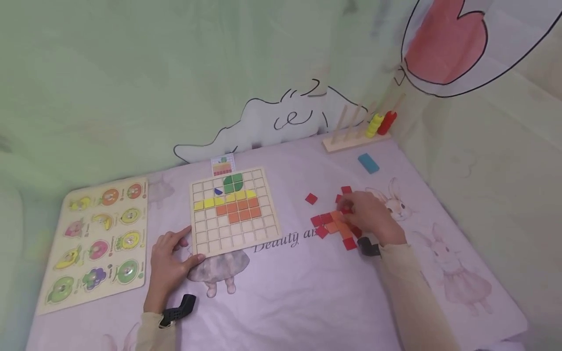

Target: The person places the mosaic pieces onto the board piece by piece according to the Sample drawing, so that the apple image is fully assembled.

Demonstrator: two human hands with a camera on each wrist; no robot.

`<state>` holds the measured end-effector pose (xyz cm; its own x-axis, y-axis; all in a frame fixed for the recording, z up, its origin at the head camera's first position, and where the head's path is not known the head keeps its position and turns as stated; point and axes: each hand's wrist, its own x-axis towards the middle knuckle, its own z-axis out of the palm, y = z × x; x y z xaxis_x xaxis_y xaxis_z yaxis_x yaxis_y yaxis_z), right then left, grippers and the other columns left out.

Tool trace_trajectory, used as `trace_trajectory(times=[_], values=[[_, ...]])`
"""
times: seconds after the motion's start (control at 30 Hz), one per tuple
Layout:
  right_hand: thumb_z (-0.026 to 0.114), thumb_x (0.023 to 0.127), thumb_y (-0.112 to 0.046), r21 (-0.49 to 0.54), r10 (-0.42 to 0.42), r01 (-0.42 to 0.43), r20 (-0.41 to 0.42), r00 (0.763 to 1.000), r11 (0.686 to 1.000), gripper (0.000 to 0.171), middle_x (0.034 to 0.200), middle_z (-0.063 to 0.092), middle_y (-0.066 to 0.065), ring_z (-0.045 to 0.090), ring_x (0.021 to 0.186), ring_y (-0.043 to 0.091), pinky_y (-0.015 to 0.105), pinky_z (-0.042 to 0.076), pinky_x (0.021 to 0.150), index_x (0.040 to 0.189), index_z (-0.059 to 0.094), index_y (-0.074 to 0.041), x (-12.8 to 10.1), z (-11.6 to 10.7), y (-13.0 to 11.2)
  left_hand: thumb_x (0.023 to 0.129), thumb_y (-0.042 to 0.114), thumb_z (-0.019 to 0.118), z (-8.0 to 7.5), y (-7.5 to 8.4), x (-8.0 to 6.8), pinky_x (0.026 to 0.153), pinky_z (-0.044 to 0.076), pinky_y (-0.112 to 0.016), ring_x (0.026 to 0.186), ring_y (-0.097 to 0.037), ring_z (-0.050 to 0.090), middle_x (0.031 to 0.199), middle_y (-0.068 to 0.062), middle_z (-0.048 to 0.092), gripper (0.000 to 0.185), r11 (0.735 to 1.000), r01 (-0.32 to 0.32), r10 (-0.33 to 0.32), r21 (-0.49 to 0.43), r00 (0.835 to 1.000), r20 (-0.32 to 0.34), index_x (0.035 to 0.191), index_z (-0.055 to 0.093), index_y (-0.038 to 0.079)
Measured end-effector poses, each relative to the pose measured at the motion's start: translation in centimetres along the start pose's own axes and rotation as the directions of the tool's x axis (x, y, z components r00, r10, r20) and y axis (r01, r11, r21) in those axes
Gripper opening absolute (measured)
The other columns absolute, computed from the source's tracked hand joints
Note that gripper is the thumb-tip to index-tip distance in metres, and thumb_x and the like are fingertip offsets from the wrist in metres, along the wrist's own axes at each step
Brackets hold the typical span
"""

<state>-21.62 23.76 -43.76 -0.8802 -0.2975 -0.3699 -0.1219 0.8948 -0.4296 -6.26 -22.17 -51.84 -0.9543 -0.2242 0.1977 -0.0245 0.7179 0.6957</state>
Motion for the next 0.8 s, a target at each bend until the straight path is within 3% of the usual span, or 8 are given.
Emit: trace_trajectory(times=[0.3, 0.47, 0.63, 0.8], values=[[0.087, 0.086, -0.015, -0.005, -0.060, 0.060, 0.003, 0.998, 0.998, 0.030, 0.096, 0.066, 0.011, 0.061, 0.091, 0.028, 0.032, 0.057, 0.062, 0.106, 0.068, -0.006, 1.2, -0.6, 0.1, 0.065, 0.021, 0.096, 0.2, -0.2, 0.4, 0.085, 0.032, -0.042, 0.088, -0.020, 0.043, 0.089, -0.005, 0.055, 0.077, 1.000, 0.010, -0.009, 0.005, 1.000, -0.003, 0.136, 0.071, 0.004], [0.085, 0.089, -0.023, 0.032, -0.093, 0.092, 0.012, 0.996, 0.995, 0.023, 0.088, 0.067, 0.004, 0.061, 0.085, 0.022, 0.031, 0.055, 0.061, 0.099, 0.069, -0.010, 1.4, -0.6, 0.6, 0.065, 0.023, 0.095, 0.1, -0.1, 0.4, 0.085, 0.032, -0.043, 0.088, -0.021, 0.043, 0.089, -0.006, 0.056, 0.077, 1.000, 0.009, -0.009, -0.003, 1.000, -0.007, 0.135, 0.071, 0.004], [0.084, 0.092, -0.028, 0.106, -0.113, 0.114, -0.010, 0.994, 0.988, 0.024, 0.086, 0.068, 0.003, 0.060, 0.080, 0.021, 0.030, 0.053, 0.063, 0.100, 0.071, -0.009, 1.6, -0.8, 0.3, 0.065, 0.023, 0.095, 0.1, -0.1, 0.2, 0.085, 0.032, -0.043, 0.087, -0.020, 0.042, 0.088, -0.005, 0.056, 0.076, 1.000, 0.010, -0.010, -0.004, 1.000, 0.001, 0.134, 0.072, 0.004], [0.080, 0.096, -0.025, 0.238, -0.122, 0.135, -0.070, 0.990, 0.962, 0.021, 0.091, 0.072, 0.008, 0.062, 0.078, 0.024, 0.028, 0.053, 0.064, 0.103, 0.070, -0.008, 2.5, -0.7, -2.2, 0.065, 0.022, 0.096, 0.2, -0.1, 0.1, 0.085, 0.032, -0.043, 0.087, -0.020, 0.043, 0.088, -0.005, 0.056, 0.075, 1.000, 0.006, -0.006, -0.007, 1.000, 0.004, 0.134, 0.072, 0.004]])
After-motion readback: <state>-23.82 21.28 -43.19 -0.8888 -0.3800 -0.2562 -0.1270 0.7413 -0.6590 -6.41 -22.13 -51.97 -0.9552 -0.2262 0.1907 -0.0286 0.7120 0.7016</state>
